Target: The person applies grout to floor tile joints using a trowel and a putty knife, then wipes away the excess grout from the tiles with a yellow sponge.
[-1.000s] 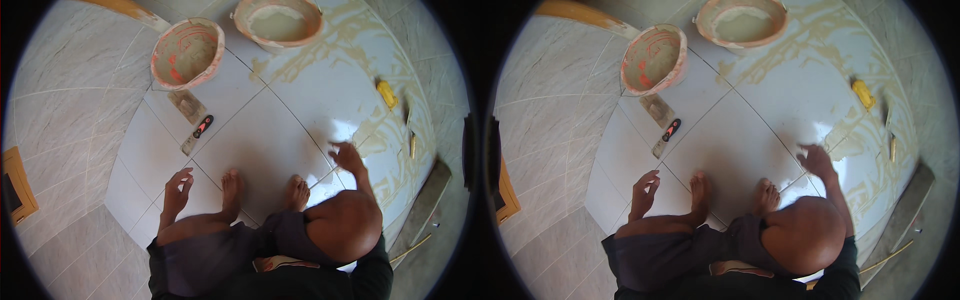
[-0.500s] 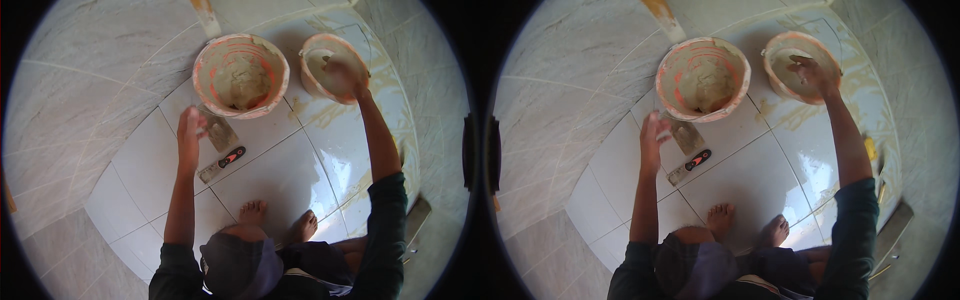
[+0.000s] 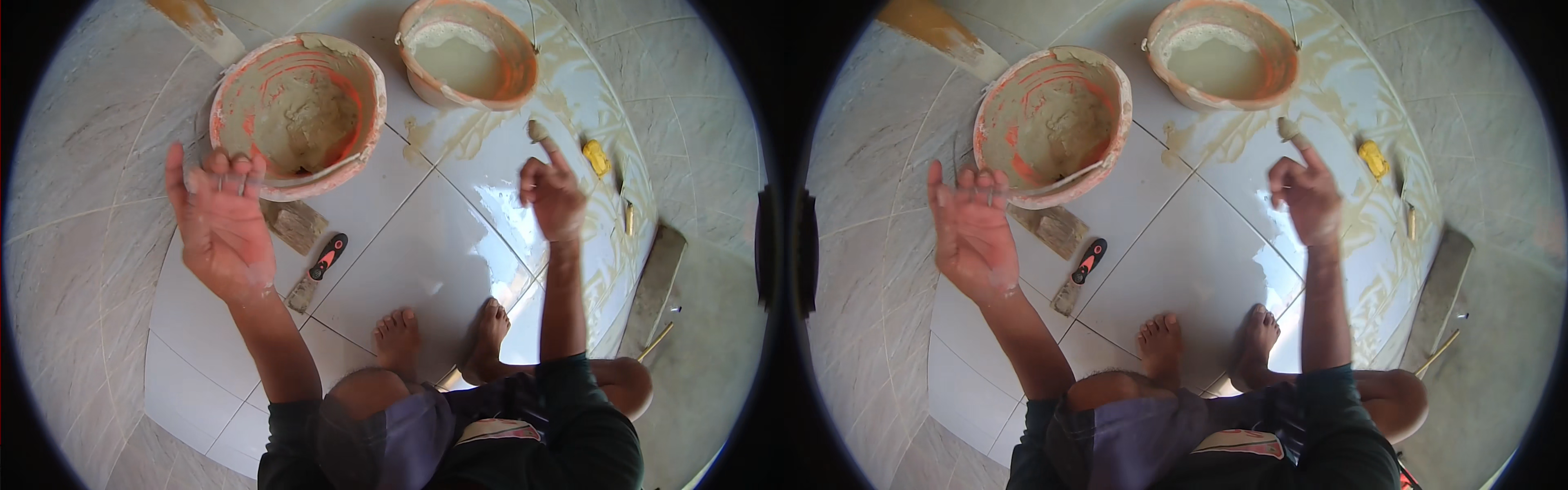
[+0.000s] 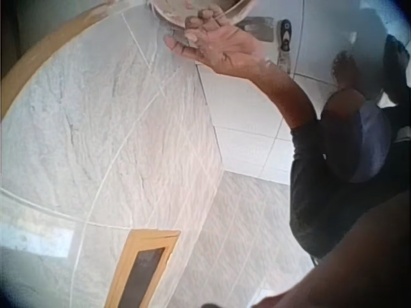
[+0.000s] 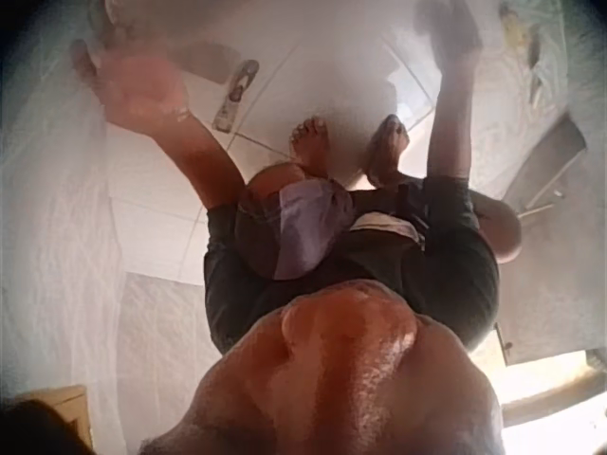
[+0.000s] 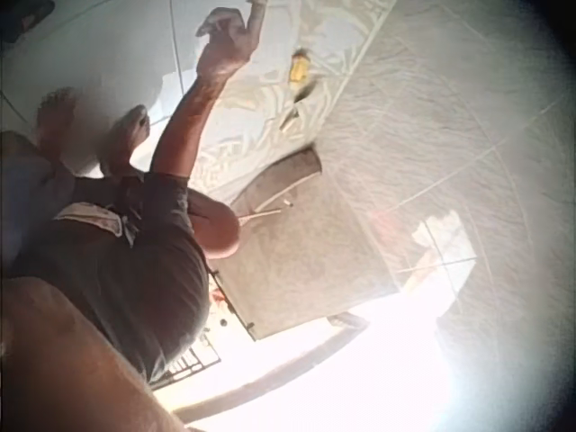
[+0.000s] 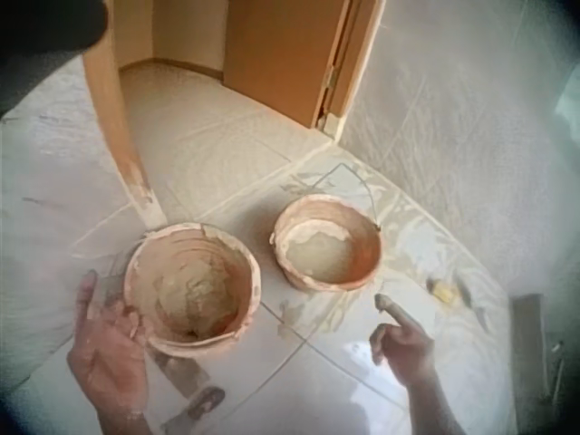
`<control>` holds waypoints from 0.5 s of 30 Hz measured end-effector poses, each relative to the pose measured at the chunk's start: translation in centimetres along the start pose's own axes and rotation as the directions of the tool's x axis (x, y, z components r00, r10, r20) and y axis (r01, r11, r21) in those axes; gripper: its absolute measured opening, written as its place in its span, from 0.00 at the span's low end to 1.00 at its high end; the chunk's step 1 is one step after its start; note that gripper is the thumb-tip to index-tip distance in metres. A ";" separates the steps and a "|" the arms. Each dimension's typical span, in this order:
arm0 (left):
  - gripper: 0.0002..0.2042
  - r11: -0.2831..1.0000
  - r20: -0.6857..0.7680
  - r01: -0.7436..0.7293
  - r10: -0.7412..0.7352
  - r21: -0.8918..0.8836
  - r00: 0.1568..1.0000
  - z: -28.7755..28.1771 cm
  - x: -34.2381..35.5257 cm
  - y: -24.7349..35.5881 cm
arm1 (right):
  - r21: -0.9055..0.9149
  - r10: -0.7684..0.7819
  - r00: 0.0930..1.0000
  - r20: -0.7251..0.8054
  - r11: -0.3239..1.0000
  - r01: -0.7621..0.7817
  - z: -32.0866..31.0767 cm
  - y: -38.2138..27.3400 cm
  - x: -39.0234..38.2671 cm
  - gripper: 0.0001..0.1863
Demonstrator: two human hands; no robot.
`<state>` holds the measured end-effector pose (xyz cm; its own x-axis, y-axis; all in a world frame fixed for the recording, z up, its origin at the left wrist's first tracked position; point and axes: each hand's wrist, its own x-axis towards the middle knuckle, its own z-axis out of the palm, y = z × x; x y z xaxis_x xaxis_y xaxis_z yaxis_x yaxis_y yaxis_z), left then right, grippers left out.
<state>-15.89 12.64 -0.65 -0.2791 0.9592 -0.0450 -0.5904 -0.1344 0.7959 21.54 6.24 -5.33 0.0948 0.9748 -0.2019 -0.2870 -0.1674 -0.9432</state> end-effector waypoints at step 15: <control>0.28 0.990 0.359 -0.065 0.105 -0.121 0.927 1.5 -2.6 14.6 | -0.966 -0.366 0.930 0.027 0.228 0.118 4.9 12.8 0.8 0.36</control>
<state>-22.63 8.57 12.03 -0.0486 0.9648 0.2584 -0.6587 -0.2254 0.7179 13.25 5.57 -16.26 0.1676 0.9721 0.1644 0.8669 -0.0659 -0.4941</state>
